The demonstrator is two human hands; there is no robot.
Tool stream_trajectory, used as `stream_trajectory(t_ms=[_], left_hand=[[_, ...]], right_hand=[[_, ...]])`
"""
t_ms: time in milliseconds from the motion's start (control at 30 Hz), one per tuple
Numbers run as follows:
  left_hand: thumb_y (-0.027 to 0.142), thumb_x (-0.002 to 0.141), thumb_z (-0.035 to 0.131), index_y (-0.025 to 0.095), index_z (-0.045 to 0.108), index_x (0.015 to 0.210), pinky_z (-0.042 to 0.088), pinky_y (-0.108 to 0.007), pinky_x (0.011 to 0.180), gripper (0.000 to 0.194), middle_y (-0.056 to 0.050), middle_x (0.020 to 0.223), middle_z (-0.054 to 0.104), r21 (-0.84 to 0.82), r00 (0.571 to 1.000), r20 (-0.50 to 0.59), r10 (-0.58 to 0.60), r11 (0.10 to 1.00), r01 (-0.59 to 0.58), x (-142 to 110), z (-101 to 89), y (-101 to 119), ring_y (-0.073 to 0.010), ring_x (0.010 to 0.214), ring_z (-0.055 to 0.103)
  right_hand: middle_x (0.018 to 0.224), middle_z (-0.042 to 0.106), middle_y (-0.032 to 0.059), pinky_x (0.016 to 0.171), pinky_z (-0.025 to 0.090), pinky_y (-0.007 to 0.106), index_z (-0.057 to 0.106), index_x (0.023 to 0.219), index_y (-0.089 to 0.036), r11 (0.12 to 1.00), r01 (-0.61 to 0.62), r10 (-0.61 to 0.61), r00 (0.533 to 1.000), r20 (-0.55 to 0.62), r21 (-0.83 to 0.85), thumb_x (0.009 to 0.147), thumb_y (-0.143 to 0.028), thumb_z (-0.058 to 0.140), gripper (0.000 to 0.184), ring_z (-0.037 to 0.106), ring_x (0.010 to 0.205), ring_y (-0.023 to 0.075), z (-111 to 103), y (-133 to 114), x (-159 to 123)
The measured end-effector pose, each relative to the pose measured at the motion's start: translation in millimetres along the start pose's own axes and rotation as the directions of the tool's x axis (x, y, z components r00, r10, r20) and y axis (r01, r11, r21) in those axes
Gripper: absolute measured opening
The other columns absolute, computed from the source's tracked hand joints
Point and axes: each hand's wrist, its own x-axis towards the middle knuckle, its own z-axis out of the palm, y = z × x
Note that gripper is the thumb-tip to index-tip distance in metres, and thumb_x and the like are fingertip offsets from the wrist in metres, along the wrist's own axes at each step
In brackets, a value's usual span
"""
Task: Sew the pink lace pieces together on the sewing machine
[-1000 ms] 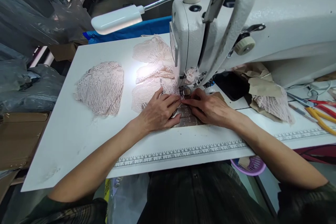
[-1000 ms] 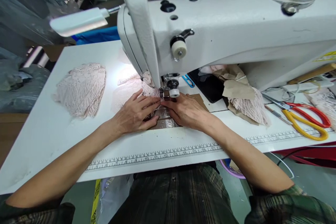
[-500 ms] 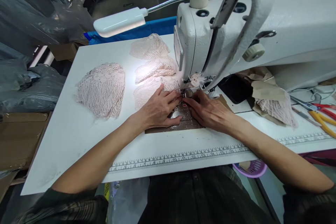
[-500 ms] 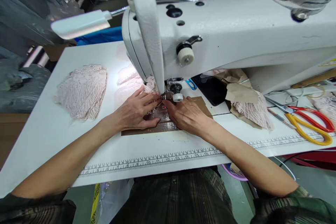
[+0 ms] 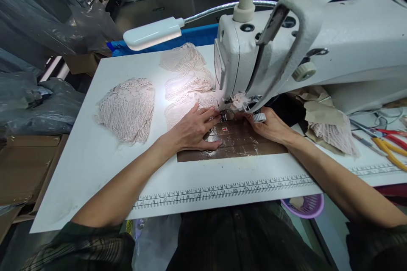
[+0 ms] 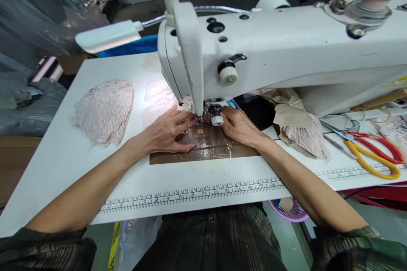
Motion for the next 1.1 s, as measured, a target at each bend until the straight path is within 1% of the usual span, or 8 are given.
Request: stream_trajectory(t_ms=[167,300,567,700,800,867,967,1100], left_hand=[[0.054,0.088,0.057,0.011,0.057,0.124,0.043,-0.056,0.100,0.056,-0.017,0.125,0.061,-0.033,1.000,-0.016,0.006,0.999,-0.007,-1,-0.5,-5,-0.0295,0.108,0.061],[0.046,0.091,0.055,0.017,0.057,0.126,0.040,-0.055,0.106,0.045,-0.012,0.130,0.060,-0.086,0.999,-0.040,-0.013,0.996,0.010,-3,0.9,-12,-0.0249,0.114,0.060],[0.045,0.092,0.055,0.019,0.059,0.129,0.030,-0.059,0.114,0.045,-0.011,0.130,0.061,-0.120,0.987,-0.029,-0.156,0.981,0.151,-10,-2.4,-12,-0.0252,0.114,0.060],[0.047,0.097,0.049,0.019,0.058,0.130,0.042,-0.052,0.105,0.044,-0.012,0.137,0.056,-0.071,0.969,0.033,-0.246,0.966,0.248,-22,-17.2,1,-0.0265,0.120,0.056],[0.040,0.099,0.047,0.017,0.063,0.121,0.049,-0.046,0.094,0.036,-0.013,0.132,0.058,0.004,0.967,0.016,-0.254,0.967,0.254,-20,-27.0,3,-0.0260,0.111,0.059],[0.028,0.099,0.045,0.016,0.065,0.116,0.049,-0.042,0.088,0.029,-0.012,0.123,0.063,0.045,0.969,0.002,-0.247,0.968,0.247,-10,-29.1,-4,-0.0236,0.103,0.062],[0.012,0.096,0.041,0.015,0.066,0.111,0.048,-0.035,0.083,0.029,-0.011,0.111,0.066,0.042,0.980,0.058,-0.190,0.981,0.188,14,-24.3,-25,-0.0198,0.096,0.062],[0.011,0.093,0.043,0.015,0.068,0.106,0.045,-0.034,0.075,0.028,-0.011,0.105,0.066,0.096,0.970,0.054,-0.239,0.968,0.233,31,-13.5,-55,-0.0201,0.088,0.059]], right_hand=[[0.083,0.061,0.0055,0.062,0.045,0.028,0.062,0.088,-0.017,1.000,-0.031,0.031,0.999,-0.014,-0.001,0.092,-0.057,0.049,0.042,0.054,0.070,0.0171,-1,-3,-6],[0.090,0.064,0.0058,0.071,0.047,0.031,0.062,0.092,-0.018,0.999,-0.006,0.009,0.998,-0.057,0.053,0.094,-0.051,0.049,0.036,0.057,0.079,0.0187,2,1,-10],[0.083,0.064,0.0050,0.074,0.046,0.031,0.065,0.085,-0.019,0.991,0.017,-0.002,0.994,-0.113,0.134,0.094,-0.053,0.048,0.039,0.057,0.079,0.0192,9,7,-12],[0.087,0.066,0.0053,0.072,0.047,0.032,0.070,0.092,-0.019,0.967,-0.072,0.095,0.992,-0.081,0.246,0.091,-0.055,0.049,0.041,0.059,0.078,0.0197,7,7,-13],[0.080,0.066,0.0046,0.063,0.046,0.031,0.071,0.088,-0.019,0.936,-0.155,0.181,0.982,-0.054,0.315,0.087,-0.053,0.054,0.037,0.058,0.072,0.0201,6,6,-9],[0.071,0.064,0.0040,0.061,0.046,0.030,0.070,0.078,-0.020,0.920,-0.180,0.208,0.977,-0.046,0.348,0.082,-0.048,0.060,0.030,0.058,0.070,0.0207,5,3,-4],[0.064,0.061,0.0028,0.060,0.047,0.029,0.066,0.068,-0.021,0.897,-0.213,0.245,0.969,-0.033,0.387,0.077,-0.040,0.066,0.022,0.059,0.070,0.0209,3,-2,1],[0.062,0.060,0.0021,0.058,0.049,0.029,0.064,0.066,-0.021,0.827,-0.298,0.354,0.935,-0.030,0.477,0.073,-0.040,0.068,0.021,0.059,0.066,0.0196,2,-3,3]])
